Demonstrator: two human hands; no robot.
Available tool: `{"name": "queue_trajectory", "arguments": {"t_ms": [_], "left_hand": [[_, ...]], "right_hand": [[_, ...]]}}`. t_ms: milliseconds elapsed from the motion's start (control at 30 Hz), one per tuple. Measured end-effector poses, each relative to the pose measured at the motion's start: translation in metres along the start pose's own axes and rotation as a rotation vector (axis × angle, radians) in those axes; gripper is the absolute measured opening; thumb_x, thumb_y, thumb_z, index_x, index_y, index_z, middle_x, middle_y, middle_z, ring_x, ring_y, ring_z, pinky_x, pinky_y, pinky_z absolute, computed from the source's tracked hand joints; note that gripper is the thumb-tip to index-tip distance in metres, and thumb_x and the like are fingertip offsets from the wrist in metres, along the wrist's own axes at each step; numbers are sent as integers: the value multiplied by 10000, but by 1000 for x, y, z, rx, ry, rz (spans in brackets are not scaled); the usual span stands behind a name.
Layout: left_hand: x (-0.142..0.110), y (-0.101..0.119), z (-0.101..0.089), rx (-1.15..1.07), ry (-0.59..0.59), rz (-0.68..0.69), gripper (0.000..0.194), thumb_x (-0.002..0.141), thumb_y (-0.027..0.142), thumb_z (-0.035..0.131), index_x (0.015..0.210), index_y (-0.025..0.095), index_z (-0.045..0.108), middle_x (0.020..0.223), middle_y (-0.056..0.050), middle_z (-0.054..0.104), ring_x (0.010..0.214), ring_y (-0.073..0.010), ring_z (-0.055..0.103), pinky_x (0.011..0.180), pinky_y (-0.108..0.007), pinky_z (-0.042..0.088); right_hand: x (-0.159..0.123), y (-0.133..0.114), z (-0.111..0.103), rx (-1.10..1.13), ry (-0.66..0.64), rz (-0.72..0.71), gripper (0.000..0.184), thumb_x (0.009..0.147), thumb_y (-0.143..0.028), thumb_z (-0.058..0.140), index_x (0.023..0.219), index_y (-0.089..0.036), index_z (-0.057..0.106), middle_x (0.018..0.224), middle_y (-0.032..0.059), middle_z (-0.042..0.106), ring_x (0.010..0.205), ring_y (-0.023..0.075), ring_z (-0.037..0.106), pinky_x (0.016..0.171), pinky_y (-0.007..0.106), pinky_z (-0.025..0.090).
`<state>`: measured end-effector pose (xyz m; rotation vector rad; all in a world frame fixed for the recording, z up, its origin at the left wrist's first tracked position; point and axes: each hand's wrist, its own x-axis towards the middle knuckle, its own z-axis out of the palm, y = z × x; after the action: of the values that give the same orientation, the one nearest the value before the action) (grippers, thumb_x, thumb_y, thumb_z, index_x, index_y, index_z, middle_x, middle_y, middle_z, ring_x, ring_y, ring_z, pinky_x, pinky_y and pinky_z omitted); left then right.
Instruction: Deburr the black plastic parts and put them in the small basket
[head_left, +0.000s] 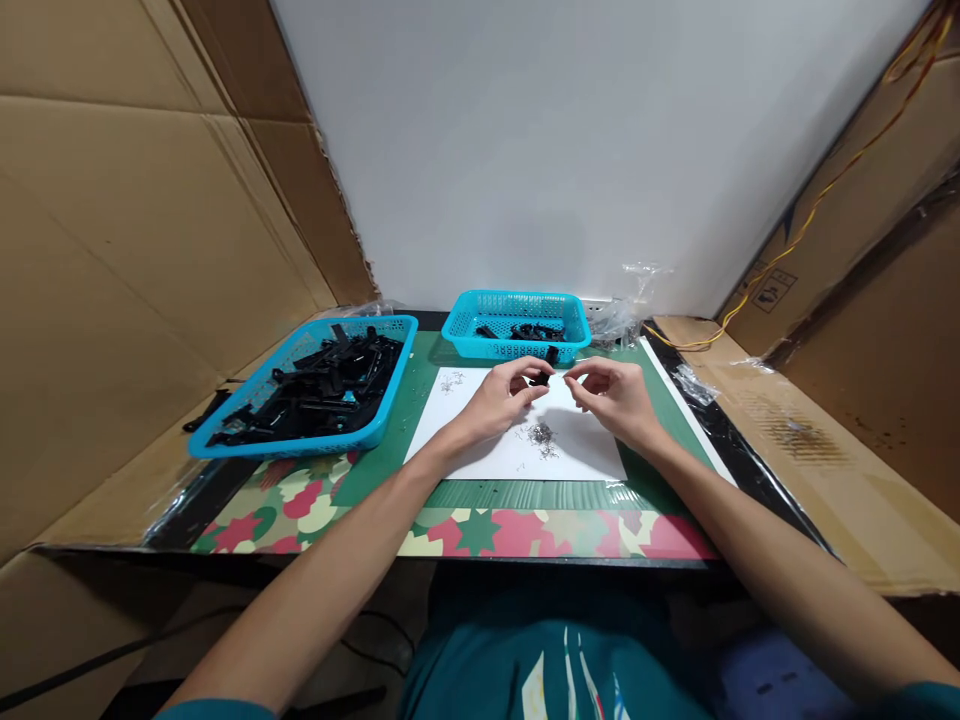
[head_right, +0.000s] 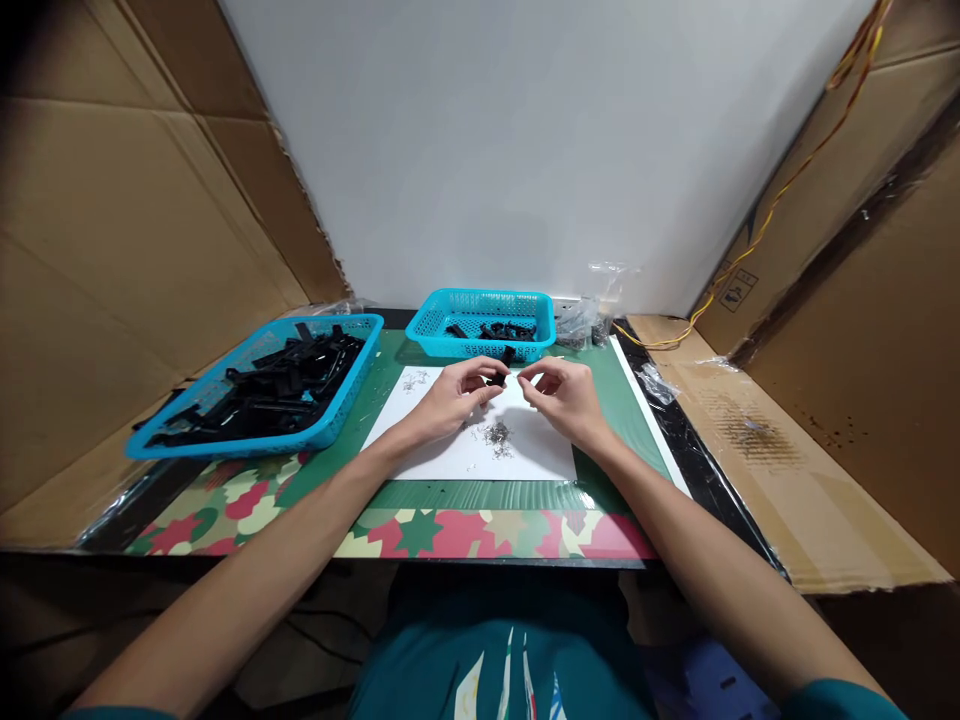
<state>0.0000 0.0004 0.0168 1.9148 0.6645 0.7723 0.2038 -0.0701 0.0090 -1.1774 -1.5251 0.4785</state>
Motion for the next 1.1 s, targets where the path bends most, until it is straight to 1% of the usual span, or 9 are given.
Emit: {"name": "queue_trajectory", "arguments": {"t_ms": [133,233,300,433,600,733,867,967,1100], "left_hand": [[0,-1,9,3,84,42,402,822,256,805,1166,236,597,944,-29,697,786,-171,674,711,-297,528],[1,2,12,-8,157,102,472,762,234,864,1147,236,590,988,-36,696,934,-204,702,810,-321,553],[2,4,13,-37,178,122,481,747,224,876,1140,231,598,1037,-49,696,999,-216,704,857,-336,565],[2,6,12,-57,187,152,458,742,216,883,1110,220,612,1088,-53,697,985,-201,710,879,-342,582],[4,0,10,-50,162,181,467,750,194,882,1135,222,621,994,-26,716,954,-196,723,889,-352,590],[4,-2,10,-32,171,201,461,743,186,892,1121,222,631,1036,-31,715,959,-191,723,871,-333,597],[4,-2,9,-8,164,218,449,752,194,891,1122,213,636,972,-28,725,934,-193,729,865,-340,605],[4,-2,8,10,152,222,453,743,191,897,1125,202,653,911,-15,730,884,-181,728,858,-338,607],[4,0,7,3,129,212,465,726,173,901,1134,186,680,882,-14,740,855,-173,730,882,-346,614]], "right_hand": [[-7,5,-4,-104,7,-144,157,888,-343,714,837,-204,768,845,68,773,610,153,664,586,302,562],[-7,5,-3,-182,-4,-244,132,890,-303,694,812,-225,767,859,54,767,612,140,649,578,288,560],[-7,4,-3,-206,2,-293,131,898,-275,679,812,-227,766,841,46,756,596,129,634,562,276,549],[-8,4,-2,-215,17,-374,133,918,-229,666,830,-218,765,818,39,739,589,114,623,552,252,540],[-8,6,1,-182,1,-468,124,925,-182,664,838,-206,749,785,17,710,558,91,607,533,218,526],[-7,8,1,-202,-29,-495,128,928,-153,660,833,-194,734,788,22,704,557,89,606,537,215,516],[-7,9,0,-276,-31,-494,146,933,-160,638,814,-198,714,775,21,688,559,96,595,549,225,501],[-8,10,0,-324,-67,-480,161,943,-168,624,808,-199,708,774,25,678,581,102,591,569,226,495],[-9,9,-1,-301,-96,-480,153,953,-175,621,831,-196,709,778,25,669,605,108,607,589,227,499]]}}
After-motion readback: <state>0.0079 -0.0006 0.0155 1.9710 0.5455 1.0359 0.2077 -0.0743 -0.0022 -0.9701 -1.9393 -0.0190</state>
